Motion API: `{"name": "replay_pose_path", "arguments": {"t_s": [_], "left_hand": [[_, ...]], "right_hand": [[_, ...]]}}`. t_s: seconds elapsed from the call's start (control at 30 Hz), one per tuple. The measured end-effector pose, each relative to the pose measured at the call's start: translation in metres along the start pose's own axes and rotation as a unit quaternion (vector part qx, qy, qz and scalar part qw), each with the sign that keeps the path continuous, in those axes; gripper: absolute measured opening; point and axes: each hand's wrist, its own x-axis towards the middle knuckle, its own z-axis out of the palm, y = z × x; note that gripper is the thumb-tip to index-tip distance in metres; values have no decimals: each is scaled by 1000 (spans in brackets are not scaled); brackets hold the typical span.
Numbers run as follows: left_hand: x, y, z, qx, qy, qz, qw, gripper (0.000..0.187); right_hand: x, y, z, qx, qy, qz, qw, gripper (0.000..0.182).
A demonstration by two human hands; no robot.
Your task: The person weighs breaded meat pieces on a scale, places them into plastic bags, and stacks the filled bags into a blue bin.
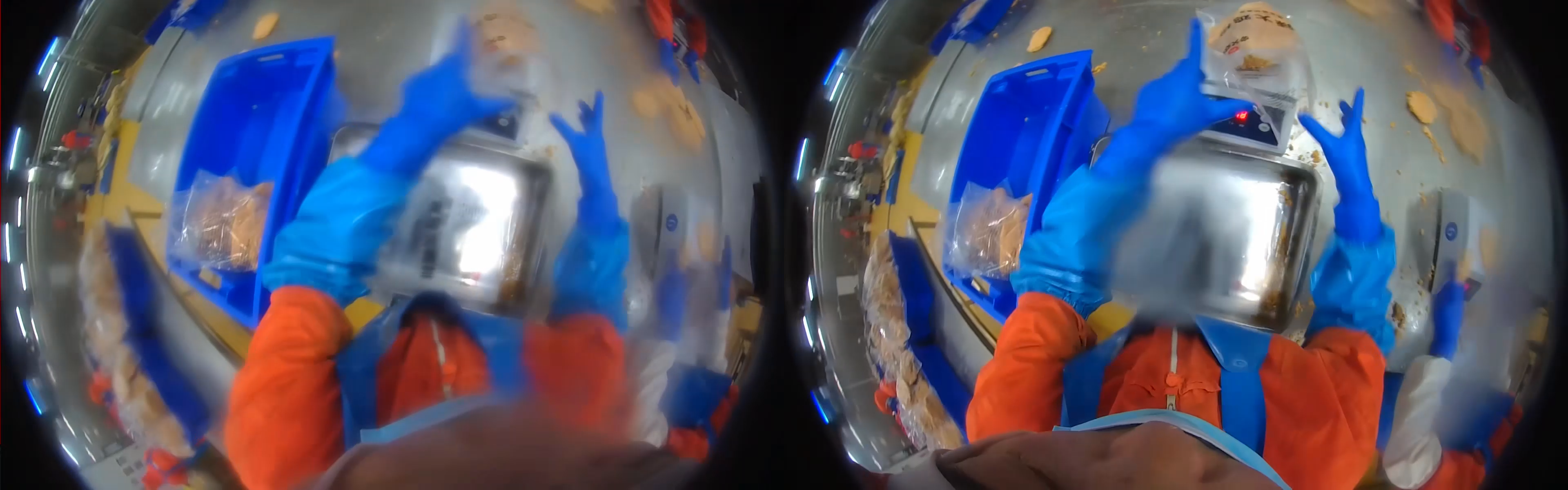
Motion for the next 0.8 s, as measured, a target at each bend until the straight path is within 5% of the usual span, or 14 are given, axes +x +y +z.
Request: {"name": "replay_pose_path", "arguments": {"t_s": [0.07, 0.13, 0.17, 0.2, 0.23, 0.27, 0.33, 0.37, 0.43, 0.6, 0.67, 0.7, 0.8], "left_hand": [[10, -33, 52, -57, -41, -64, 996, 72], [25, -57, 57, -116, -69, -123, 983, 61], [31, -61, 47, -74, -20, -61, 995, 49], [35, -65, 37, -30, 27, 3, 999, 38], [35, -68, 28, -21, 28, -2, 999, 38], [36, -72, 17, -47, 34, -8, 998, 31], [35, -67, -31, -174, 13, -70, 982, 26], [17, -47, -68, -276, -15, -129, 952, 27], [-32, -22, -129, -354, -7, -139, 925, 32], [-225, -30, -249, -80, 76, -201, 973, 31], [-302, -44, -286, -84, 232, -258, 934, 30], [-334, -53, -305, -264, 338, -338, 838, 30], [-427, -115, -360, -112, 420, -375, 819, 35]], "right_hand": [[27, 5, 35, 89, -37, 80, 992, 110], [49, 17, 63, 227, -28, 74, 971, 89], [57, 16, 73, 274, -28, 71, 959, 83], [62, -1, 80, 304, -21, 33, 952, 62], [62, -16, 84, 334, -13, -2, 942, 43], [64, -30, 88, 343, -23, -4, 939, 43], [68, -63, 98, 484, -38, -67, 872, 16], [70, -78, 94, 333, -42, -188, 923, 12], [48, -104, 109, 209, -34, -269, 940, 12], [-37, -196, 146, 159, -67, -384, 907, 19], [-57, -222, 169, 197, -81, -379, 900, 23], [-61, -232, 185, 213, -89, -366, 901, 24], [-53, -253, 249, 261, -183, -360, 877, 33]]}}
